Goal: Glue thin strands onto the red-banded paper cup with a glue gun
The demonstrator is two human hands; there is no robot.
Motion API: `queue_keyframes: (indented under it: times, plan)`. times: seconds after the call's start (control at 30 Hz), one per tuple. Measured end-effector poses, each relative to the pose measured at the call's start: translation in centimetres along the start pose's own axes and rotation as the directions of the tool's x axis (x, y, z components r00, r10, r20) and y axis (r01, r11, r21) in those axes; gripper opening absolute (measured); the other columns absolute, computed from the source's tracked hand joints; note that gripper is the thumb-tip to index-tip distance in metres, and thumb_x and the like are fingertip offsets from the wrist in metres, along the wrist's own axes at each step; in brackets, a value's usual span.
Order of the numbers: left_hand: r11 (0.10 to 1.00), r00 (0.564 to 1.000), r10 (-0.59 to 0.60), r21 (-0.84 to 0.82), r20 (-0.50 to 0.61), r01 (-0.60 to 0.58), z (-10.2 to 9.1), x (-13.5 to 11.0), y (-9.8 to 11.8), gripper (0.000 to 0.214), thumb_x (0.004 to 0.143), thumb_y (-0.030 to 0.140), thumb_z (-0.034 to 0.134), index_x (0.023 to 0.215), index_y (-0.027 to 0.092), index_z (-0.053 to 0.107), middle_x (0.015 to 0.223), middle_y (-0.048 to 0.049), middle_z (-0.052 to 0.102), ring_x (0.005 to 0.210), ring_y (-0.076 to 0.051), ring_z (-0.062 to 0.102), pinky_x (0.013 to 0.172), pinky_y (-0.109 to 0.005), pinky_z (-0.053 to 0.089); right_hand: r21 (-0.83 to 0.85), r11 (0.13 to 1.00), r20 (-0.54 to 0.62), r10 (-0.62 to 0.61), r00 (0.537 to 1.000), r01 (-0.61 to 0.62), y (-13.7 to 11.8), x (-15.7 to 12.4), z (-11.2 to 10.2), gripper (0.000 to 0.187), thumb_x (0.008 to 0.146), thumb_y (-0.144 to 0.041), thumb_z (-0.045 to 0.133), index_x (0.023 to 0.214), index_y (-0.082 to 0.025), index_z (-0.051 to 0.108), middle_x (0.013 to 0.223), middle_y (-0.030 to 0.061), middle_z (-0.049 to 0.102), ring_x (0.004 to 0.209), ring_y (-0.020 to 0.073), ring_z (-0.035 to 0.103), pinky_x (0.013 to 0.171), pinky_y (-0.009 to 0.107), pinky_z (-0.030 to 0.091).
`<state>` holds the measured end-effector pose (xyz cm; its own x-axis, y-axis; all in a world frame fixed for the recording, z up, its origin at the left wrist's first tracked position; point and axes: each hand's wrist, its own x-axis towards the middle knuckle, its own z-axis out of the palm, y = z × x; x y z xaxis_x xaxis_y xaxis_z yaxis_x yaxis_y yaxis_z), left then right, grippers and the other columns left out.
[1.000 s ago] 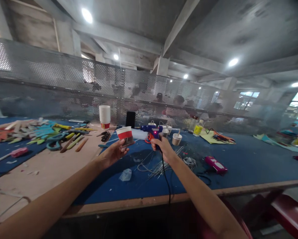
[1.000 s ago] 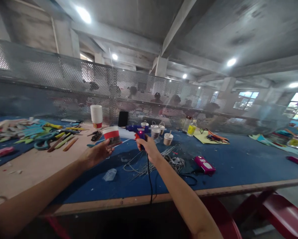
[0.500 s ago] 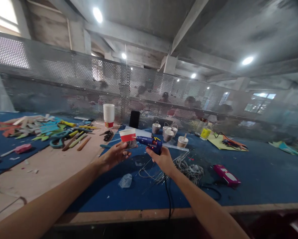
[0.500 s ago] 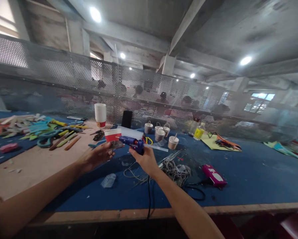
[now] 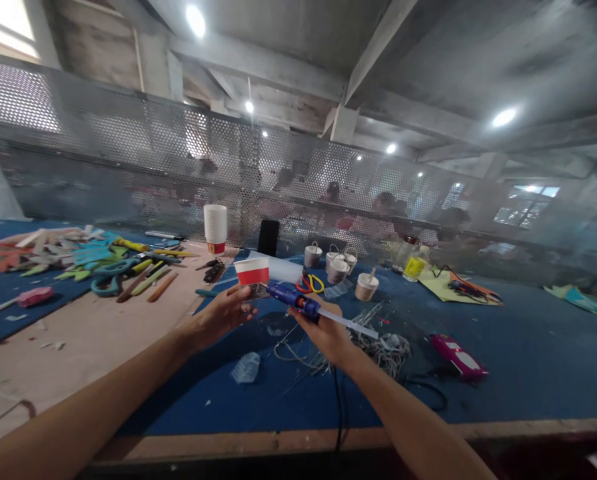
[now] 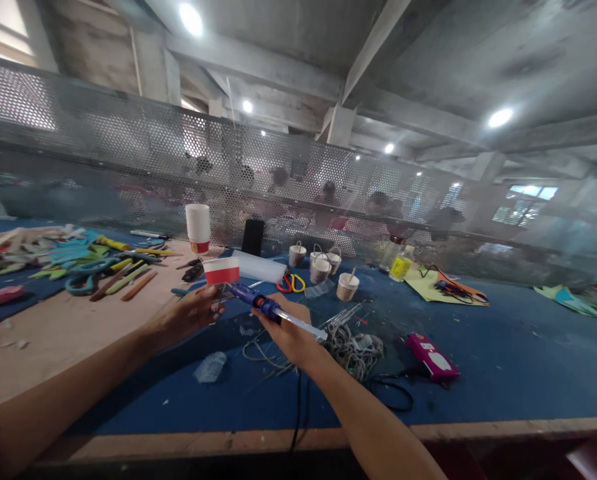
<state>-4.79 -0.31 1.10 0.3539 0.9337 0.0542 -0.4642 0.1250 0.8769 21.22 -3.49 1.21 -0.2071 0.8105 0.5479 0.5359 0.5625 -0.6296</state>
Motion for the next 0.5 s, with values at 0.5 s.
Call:
queue_keyframes:
  times: [0.5]
  plan:
    - [1.000, 1.000, 0.011, 0.030, -0.006, -0.011, -0.08, 0.01, -0.21, 0.031, 0.078, 0.026, 0.088, 0.105, 0.016, 0.078, 0.097, -0.0068, 0.077, 0.071, -0.016, 0.072, 0.063, -0.024, 0.059, -0.246, 0.956, 0.025, -0.156, 0.987, 0.157, 0.21, -0.45, -0.31, 0.026, 0.101, -0.047, 0.058, 0.105, -0.023, 0.067, 0.084, 0.0035, 0.072, 0.074, 0.0199, 0.068, 0.065, 0.027, 0.046]
